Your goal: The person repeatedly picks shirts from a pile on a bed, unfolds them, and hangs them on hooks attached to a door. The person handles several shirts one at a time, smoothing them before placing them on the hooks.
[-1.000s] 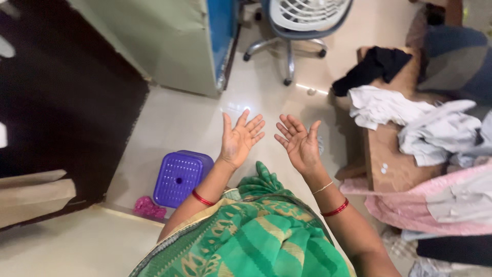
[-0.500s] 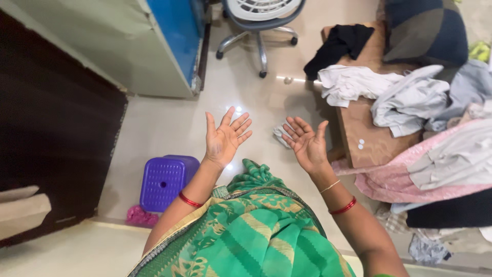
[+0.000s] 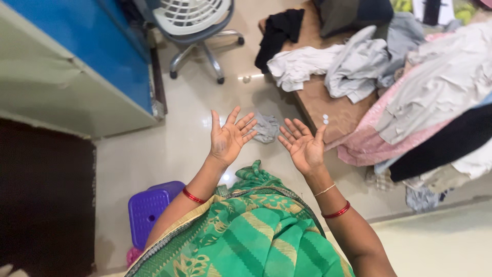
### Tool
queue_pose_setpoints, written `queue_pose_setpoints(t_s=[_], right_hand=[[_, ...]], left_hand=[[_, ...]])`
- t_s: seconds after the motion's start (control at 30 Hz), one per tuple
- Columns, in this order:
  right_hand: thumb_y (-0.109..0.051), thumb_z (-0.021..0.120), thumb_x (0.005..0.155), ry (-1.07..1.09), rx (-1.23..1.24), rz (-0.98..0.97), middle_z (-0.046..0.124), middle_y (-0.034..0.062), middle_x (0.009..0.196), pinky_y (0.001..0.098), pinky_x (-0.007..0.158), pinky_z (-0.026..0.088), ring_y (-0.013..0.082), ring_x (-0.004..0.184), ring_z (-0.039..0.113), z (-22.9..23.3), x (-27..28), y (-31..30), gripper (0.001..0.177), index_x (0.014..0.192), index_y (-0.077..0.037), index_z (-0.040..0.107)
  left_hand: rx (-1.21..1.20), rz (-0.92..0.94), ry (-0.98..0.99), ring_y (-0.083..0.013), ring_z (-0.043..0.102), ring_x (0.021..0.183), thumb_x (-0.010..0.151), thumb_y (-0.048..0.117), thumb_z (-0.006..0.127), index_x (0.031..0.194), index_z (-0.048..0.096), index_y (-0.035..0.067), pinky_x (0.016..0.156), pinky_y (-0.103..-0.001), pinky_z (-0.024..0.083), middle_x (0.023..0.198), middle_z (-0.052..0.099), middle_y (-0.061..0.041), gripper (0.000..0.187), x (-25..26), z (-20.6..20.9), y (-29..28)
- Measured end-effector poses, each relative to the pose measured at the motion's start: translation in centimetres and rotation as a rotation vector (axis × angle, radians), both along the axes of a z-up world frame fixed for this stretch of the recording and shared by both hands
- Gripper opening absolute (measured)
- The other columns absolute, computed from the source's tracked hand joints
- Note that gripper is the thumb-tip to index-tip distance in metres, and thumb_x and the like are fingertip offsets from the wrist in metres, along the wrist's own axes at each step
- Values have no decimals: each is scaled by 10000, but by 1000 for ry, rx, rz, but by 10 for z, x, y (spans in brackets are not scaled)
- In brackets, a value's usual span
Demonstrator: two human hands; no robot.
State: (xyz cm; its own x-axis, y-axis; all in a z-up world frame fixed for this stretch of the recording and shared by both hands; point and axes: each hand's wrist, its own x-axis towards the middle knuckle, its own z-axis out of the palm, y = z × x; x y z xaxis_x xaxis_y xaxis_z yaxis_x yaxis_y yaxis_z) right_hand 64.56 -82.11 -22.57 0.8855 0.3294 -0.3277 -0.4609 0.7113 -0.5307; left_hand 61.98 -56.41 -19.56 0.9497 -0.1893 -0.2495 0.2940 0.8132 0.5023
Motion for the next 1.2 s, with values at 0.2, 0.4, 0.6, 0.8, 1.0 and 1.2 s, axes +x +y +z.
queue_pose_setpoints(t_s=[0.2,0.4,0.6,0.8,1.0,1.2], right_hand=[[-787,282,928,-2,13,-111,422,223,1577,574,1185,354,418,1438,408,-9,-8,-26,944,1452,-13,413],[-787,283,921,32,30,-227,450,198,1560,560,1165,370,400,1407,434,-18,-12,-47,918,1418,-34,454],[-785,307,915,59,-24,-460,523,194,1496,553,1166,405,392,1395,487,-13,-1,-90,890,1353,-43,532],[-785,349,923,-31,-49,-596,531,198,1505,557,1203,395,384,1401,493,-6,32,-99,882,1323,-28,562],[-791,362,936,-33,-60,-657,521,202,1532,543,1226,398,378,1418,489,-10,76,-82,881,1331,-31,563],[-810,365,888,-3,-46,-660,534,188,1502,546,1159,414,397,1392,510,-13,123,-41,910,1327,-36,555]], left_hand=[[-23,-127,21,-411,303,1516,869,865,275,1656,88,148,1223,-532,257,1651,265,-285,1081,24,-10,-32],[-30,-264,32,-410,308,1502,867,862,274,1653,114,159,1207,-541,270,1648,263,-274,1067,55,-18,-58],[-60,-391,73,-412,286,1524,868,867,279,1648,115,155,1221,-537,263,1654,257,-288,1069,93,-30,-76],[-117,-478,99,-401,263,1541,866,871,274,1650,115,159,1235,-535,227,1662,246,-290,1071,148,-37,-80],[-120,-518,87,-391,282,1528,867,870,286,1654,121,145,1231,-529,222,1660,258,-292,1083,204,-43,-64],[-190,-478,113,-395,313,1513,871,872,298,1658,124,141,1220,-530,263,1650,281,-283,1088,251,-46,-40]])
